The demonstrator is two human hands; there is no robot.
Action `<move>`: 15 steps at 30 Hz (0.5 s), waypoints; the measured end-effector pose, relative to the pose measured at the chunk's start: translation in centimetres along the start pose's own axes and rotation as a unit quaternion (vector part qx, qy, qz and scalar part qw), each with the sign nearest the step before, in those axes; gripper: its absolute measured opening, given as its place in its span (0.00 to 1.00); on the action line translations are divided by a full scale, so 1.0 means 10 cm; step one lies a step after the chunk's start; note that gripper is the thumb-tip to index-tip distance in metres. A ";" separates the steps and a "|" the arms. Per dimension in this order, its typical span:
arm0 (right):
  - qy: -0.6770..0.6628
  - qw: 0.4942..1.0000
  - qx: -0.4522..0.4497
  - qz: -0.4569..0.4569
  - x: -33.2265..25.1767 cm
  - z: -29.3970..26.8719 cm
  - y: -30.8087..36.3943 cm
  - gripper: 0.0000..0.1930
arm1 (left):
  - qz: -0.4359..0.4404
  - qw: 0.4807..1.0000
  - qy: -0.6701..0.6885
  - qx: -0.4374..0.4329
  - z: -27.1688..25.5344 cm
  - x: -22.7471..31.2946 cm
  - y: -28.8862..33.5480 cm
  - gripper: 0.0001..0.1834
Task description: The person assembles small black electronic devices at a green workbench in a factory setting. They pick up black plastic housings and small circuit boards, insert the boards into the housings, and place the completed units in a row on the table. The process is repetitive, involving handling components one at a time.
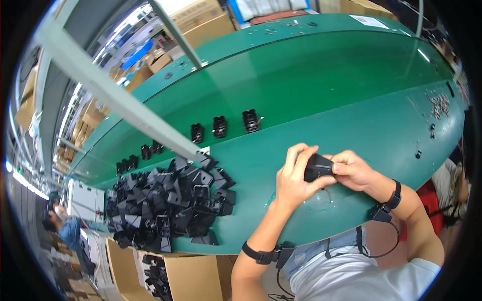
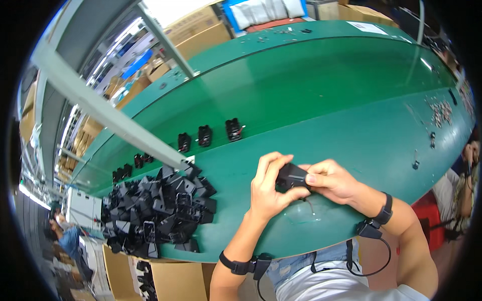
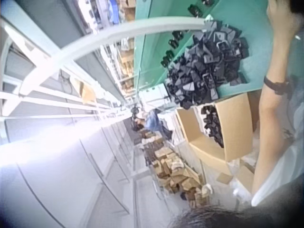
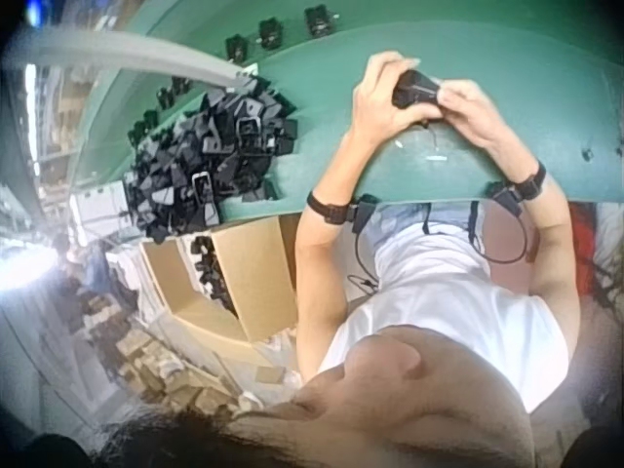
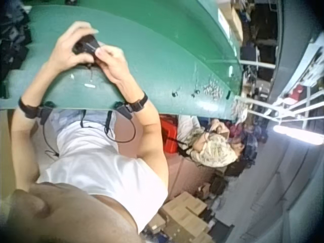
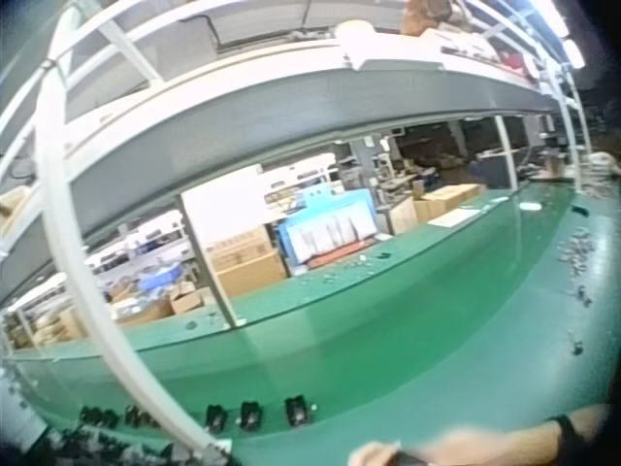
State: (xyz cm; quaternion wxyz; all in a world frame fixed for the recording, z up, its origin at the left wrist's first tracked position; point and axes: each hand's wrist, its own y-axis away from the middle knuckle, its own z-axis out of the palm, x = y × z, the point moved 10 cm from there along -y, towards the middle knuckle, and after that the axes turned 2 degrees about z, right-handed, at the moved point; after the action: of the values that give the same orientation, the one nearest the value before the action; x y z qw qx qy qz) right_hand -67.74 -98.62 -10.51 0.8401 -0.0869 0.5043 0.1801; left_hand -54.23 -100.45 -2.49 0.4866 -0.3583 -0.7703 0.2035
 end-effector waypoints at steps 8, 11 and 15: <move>0.622 0.758 0.066 -0.186 -0.96 0.11 -0.66 0.16 | -0.273 0.817 -0.501 0.084 -1.37 -0.79 0.24 0.28; 0.689 0.703 0.084 -0.156 -0.81 -0.23 -1.23 0.17 | -0.413 0.800 -0.433 -0.047 -1.47 -1.10 0.47 0.34; 0.753 0.644 0.110 -0.077 -0.55 -0.36 -1.65 0.17 | -0.432 0.800 -0.402 -0.106 -1.39 -1.16 0.52 0.33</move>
State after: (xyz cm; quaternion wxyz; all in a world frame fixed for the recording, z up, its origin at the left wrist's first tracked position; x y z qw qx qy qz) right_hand -66.58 -116.11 -8.00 0.1846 -0.1383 0.9705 -0.0694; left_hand -36.82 -106.21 -6.74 0.1299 0.0764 -0.9885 0.0147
